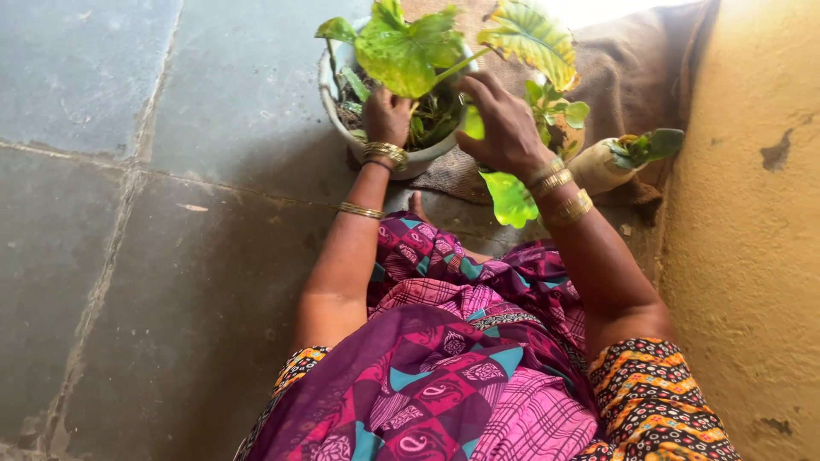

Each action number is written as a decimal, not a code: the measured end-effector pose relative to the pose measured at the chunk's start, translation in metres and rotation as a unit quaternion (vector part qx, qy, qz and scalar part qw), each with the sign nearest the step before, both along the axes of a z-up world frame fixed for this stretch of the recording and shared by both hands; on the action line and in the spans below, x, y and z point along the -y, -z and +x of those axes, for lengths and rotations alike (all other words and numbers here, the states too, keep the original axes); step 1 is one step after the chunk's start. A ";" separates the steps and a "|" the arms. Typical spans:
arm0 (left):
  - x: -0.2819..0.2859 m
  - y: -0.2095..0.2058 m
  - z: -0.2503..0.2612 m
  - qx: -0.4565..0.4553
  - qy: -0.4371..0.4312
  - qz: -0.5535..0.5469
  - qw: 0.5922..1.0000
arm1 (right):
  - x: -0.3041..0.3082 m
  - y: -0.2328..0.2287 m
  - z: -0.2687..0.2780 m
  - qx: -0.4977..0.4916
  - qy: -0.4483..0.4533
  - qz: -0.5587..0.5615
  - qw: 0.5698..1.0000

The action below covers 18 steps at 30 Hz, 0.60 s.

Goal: The person sits on the floor and waters three potted plants using a green spray bottle. They hold the plants steady with one hand while spraying the leaves and soil with the other hand, moving between the pots to ensure each receives water.

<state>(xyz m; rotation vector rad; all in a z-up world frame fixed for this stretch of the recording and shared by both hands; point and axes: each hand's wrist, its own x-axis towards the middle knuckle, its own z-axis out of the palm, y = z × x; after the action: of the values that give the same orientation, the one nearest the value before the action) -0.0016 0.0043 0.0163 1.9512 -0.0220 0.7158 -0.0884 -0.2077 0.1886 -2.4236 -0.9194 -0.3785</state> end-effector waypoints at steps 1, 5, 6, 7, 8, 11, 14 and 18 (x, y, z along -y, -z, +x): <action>-0.002 0.005 0.001 0.028 -0.037 0.051 0.998 | 0.009 0.001 -0.011 0.007 0.026 0.006 1.000; -0.014 0.015 -0.019 -0.109 -0.027 0.059 0.992 | 0.065 0.006 -0.045 0.059 0.103 0.012 0.993; -0.014 0.013 -0.021 -0.122 -0.022 0.061 0.990 | 0.083 0.006 -0.049 0.065 0.124 -0.009 0.990; -0.014 0.011 -0.023 -0.134 -0.017 0.063 0.989 | 0.104 0.005 -0.053 0.069 0.146 -0.030 0.986; -0.014 0.009 -0.025 -0.111 -0.009 0.063 0.992 | 0.124 0.004 -0.057 0.072 0.165 -0.053 0.982; -0.015 0.001 -0.031 -0.071 0.012 0.070 0.995 | 0.186 0.001 -0.064 0.028 0.223 -0.143 0.964; -0.014 -0.005 -0.035 -0.083 0.021 0.089 0.992 | 0.240 0.002 -0.070 -0.009 0.259 -0.210 0.943; -0.018 -0.006 -0.034 -0.085 0.022 0.116 0.989 | 0.288 0.011 -0.064 -0.062 0.298 -0.280 0.910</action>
<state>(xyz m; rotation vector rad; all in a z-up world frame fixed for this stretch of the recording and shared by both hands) -0.0355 0.0219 0.0221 2.2218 -0.0445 0.5341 -0.1523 -0.4961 0.1778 -3.2022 -0.2089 -0.1728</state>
